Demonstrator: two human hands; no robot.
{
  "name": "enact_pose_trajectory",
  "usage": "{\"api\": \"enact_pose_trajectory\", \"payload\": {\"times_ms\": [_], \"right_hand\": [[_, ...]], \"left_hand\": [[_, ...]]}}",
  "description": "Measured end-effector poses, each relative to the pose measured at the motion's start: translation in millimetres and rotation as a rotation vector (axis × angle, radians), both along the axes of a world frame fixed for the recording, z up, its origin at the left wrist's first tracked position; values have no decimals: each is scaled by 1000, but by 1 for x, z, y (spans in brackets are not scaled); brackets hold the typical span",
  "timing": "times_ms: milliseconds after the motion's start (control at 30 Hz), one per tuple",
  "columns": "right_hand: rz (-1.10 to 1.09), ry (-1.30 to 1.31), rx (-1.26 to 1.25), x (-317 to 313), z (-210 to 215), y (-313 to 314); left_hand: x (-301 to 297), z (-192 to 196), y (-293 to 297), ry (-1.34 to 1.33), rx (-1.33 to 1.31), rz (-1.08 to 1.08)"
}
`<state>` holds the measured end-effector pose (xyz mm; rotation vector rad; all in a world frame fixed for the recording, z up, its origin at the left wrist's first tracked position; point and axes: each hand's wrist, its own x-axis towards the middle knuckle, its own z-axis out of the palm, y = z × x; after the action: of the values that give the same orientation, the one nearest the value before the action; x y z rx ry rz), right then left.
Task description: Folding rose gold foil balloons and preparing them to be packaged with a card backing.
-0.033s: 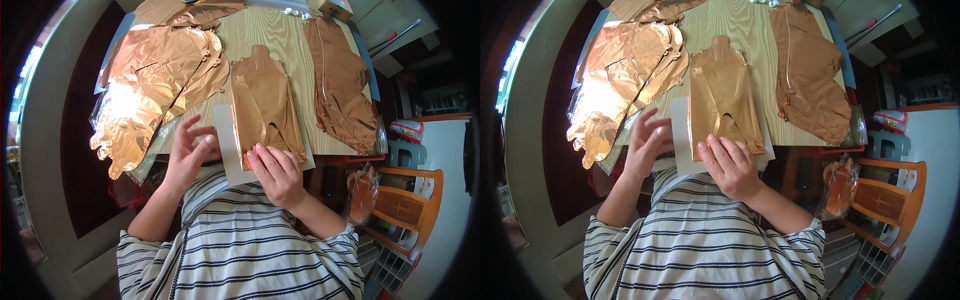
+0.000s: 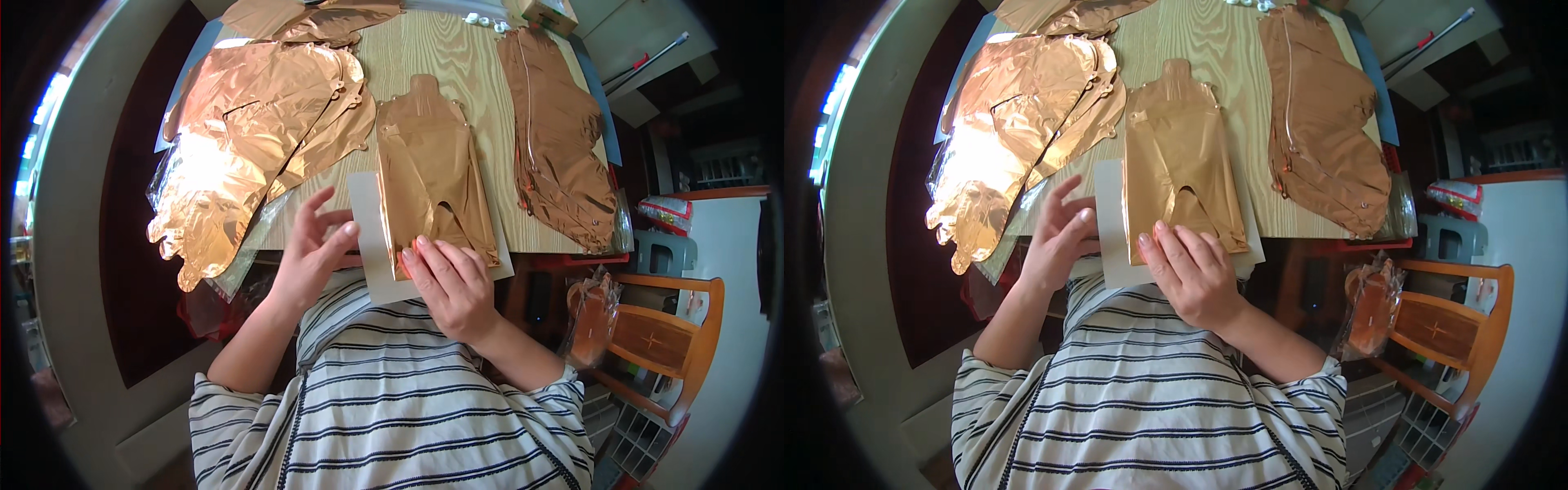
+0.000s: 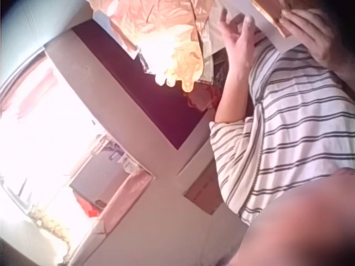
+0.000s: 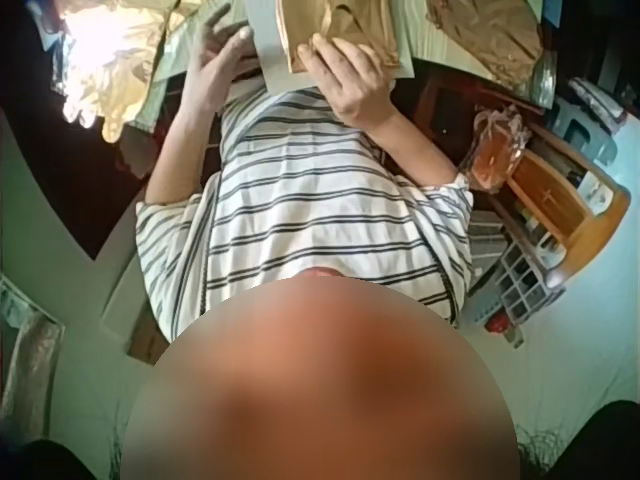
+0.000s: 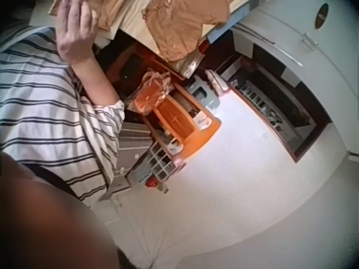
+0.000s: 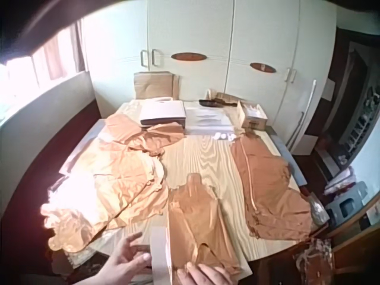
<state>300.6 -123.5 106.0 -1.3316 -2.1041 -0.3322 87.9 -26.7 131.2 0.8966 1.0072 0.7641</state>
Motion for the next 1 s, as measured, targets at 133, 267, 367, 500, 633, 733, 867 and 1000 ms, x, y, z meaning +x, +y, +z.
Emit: {"api": "enact_pose_trajectory", "payload": {"times_ms": [133,267,367,500,633,733,867,1000], "right_hand": [[20,-31,-104,-7,0,-6],[34,-34,-161,-5,-7,-9],[36,-28,-186,-4,-11,-8],[35,-11,-265,-4,-13,-3],[72,137,-445,-7,7,1],[51,165,-389,-4,12,6],[43,17,-268,-6,5,20],[78,-128,-155,-9,-2,28]], "left_hand": [[10,-12,5,127,218,-151],[13,-16,11,200,272,-207],[15,7,13,557,390,-266],[7,11,14,944,741,-198],[9,0,10,649,1099,-266],[9,-13,14,645,1114,-246],[9,-21,19,730,1215,-267],[9,-18,21,708,1174,-274]]}}
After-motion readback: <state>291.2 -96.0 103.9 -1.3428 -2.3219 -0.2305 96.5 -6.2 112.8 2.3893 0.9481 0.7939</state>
